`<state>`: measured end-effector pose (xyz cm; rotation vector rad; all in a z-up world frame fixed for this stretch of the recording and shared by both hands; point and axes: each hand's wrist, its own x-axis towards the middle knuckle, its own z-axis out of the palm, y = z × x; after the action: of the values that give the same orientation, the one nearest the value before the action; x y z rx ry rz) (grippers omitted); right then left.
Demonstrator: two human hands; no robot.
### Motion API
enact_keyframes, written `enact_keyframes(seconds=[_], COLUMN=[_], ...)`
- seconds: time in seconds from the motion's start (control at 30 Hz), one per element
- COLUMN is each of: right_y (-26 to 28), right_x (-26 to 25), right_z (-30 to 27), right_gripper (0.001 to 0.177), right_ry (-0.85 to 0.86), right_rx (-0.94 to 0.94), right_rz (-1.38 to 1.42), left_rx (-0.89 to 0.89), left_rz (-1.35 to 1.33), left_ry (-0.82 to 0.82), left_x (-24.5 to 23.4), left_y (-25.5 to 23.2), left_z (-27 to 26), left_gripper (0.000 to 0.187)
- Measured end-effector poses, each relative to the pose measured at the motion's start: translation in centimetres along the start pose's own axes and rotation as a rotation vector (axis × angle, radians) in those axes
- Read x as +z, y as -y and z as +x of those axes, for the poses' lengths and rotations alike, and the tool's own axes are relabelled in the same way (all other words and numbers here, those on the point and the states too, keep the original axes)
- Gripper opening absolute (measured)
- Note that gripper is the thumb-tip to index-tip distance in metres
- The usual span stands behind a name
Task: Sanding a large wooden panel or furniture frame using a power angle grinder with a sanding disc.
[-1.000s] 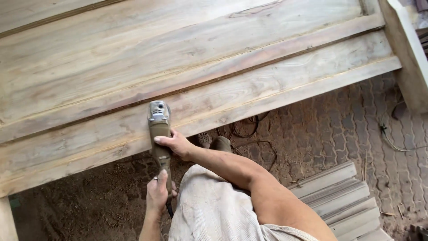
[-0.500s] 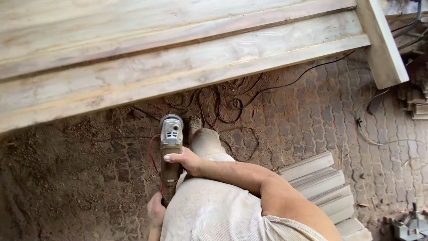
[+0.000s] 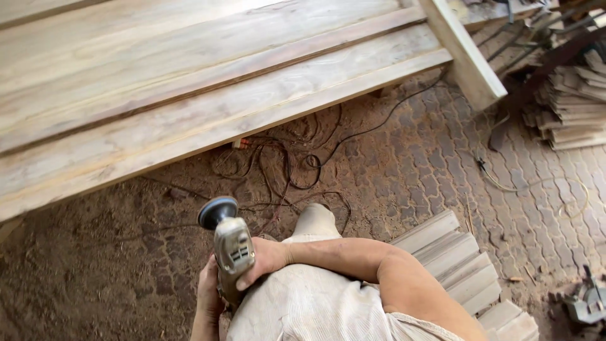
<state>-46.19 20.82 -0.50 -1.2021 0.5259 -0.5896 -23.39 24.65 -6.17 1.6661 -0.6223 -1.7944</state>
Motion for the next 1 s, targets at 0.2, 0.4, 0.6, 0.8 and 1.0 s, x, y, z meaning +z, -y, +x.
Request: enact_keyframes(seconds=[0.2, 0.4, 0.6, 0.8, 1.0], right_y=[-0.6, -4.9, -2.2, -6.0, -0.2], right_x=[-3.7, -8.9, -13.5, -18.0, -17.6], right_z=[-8.2, -21.2, -35.3, -47.9, -55.4], right_gripper=[0.051, 0.069, 0.028, 0.048, 0.108], right_ry=[-0.247, -0.614, -1.045, -1.454, -1.551], right_rx=[-0.156, -0.066, -0.151, -0.552, -0.759], right_rz=[0.125, 0.334, 0.109, 0.806, 0.761], left_rx=[-0.009, 0.127, 0.039, 0.085, 0.483], left_rz=[0.180, 0.448, 1.111, 1.434, 1.735], left_ry=[0.139, 0.366, 0.495, 0.834, 1.197], left_x=[5.7, 18.7, 34.8, 49.0, 61.2], left_y=[1.4, -0.1, 0.6, 4.4, 8.4], left_z=[2.1, 1.8, -1.5, -1.4, 0.6], left_gripper=[0.050, 0.038, 0.065, 0.055, 0.031])
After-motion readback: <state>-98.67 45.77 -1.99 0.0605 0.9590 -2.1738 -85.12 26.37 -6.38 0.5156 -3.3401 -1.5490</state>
